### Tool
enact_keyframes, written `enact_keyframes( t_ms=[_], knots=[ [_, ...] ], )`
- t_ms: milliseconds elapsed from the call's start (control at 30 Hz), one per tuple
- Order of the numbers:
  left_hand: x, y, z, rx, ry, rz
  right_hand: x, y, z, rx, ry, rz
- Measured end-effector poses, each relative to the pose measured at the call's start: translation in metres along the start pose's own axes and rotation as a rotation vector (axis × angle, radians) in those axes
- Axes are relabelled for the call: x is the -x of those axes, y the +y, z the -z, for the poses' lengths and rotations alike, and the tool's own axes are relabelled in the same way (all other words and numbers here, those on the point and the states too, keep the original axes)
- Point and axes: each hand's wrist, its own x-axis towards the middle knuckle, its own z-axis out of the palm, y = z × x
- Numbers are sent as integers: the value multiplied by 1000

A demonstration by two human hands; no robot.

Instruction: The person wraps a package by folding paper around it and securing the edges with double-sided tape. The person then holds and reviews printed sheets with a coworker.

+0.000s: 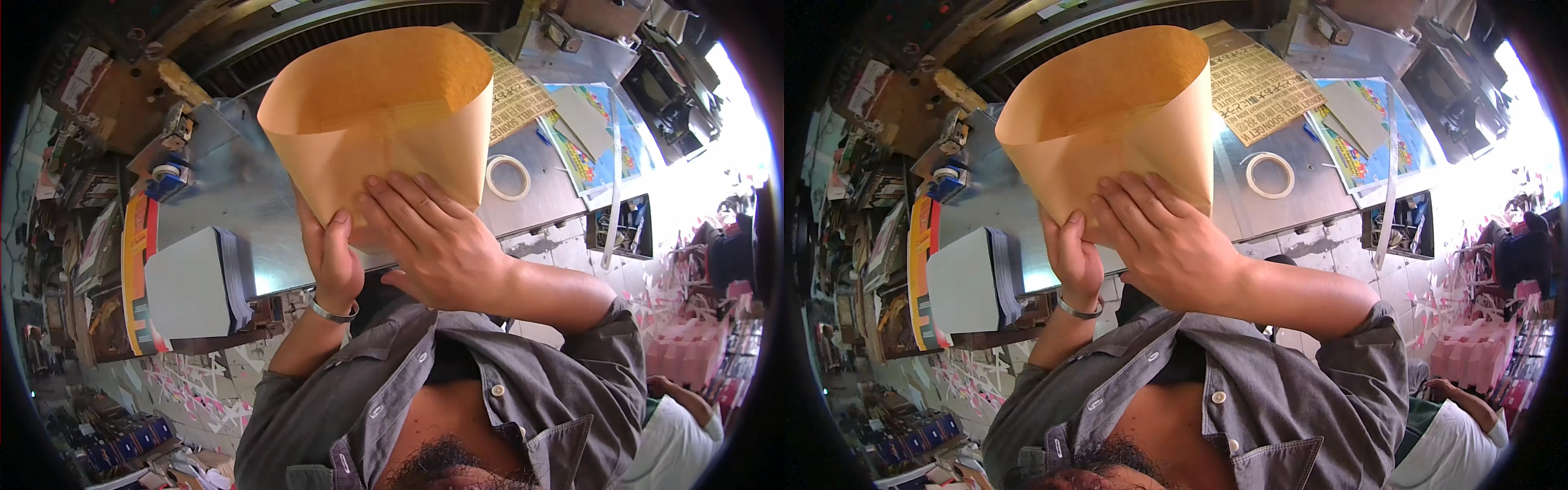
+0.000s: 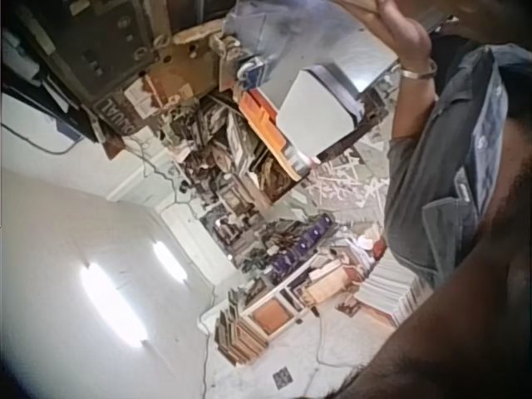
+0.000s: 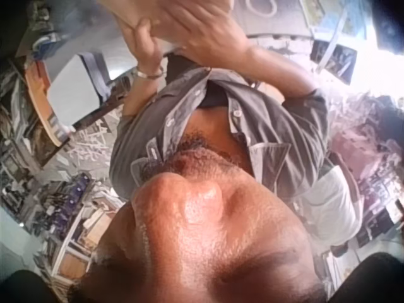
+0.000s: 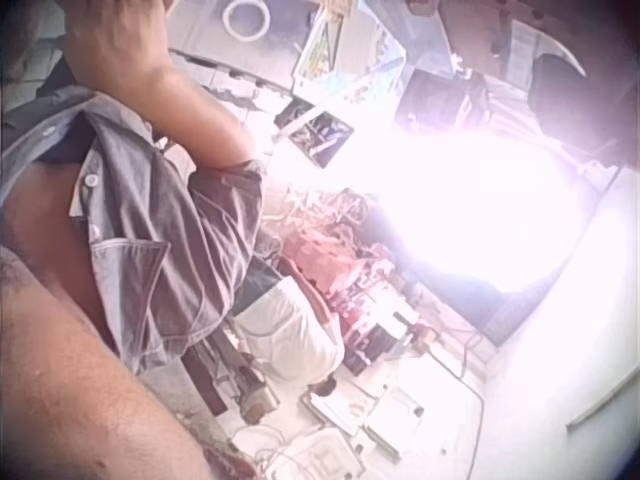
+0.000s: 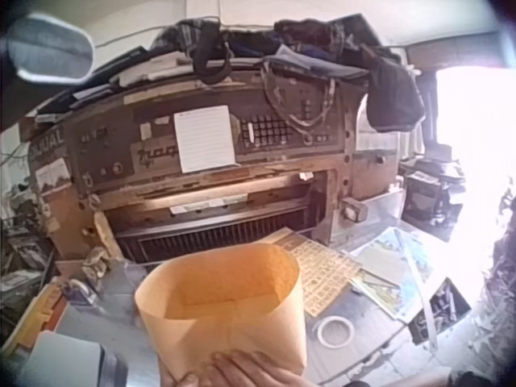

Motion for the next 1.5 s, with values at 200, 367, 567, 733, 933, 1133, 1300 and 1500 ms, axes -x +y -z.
enact_keyframes(
  t_ms=[200,367,567,733,933,1133,1300,1500],
  knots=[
    [1,7,0,34,-34,54,-23,7,-7,47,-71,15],
    [2,12,1,11,-76,98,-34,7,-9,119,-122,-9],
    [4,-3,9,20,6,94,-46,10,-9,187,-209,-4],
    [-3,-1,23,-37,-36,59,-57,7,-14,228,-225,-39],
    [-28,47,31,-592,-262,280,-55,8,-13,282,-252,-46],
    [-28,64,18,-1058,-246,173,-52,8,-15,236,-243,-38],
    [-34,64,18,-1178,-307,125,-50,16,-14,-118,-133,-41],
    [-33,53,37,-1306,-410,-127,-42,20,-24,9,163,76]
  ],
)
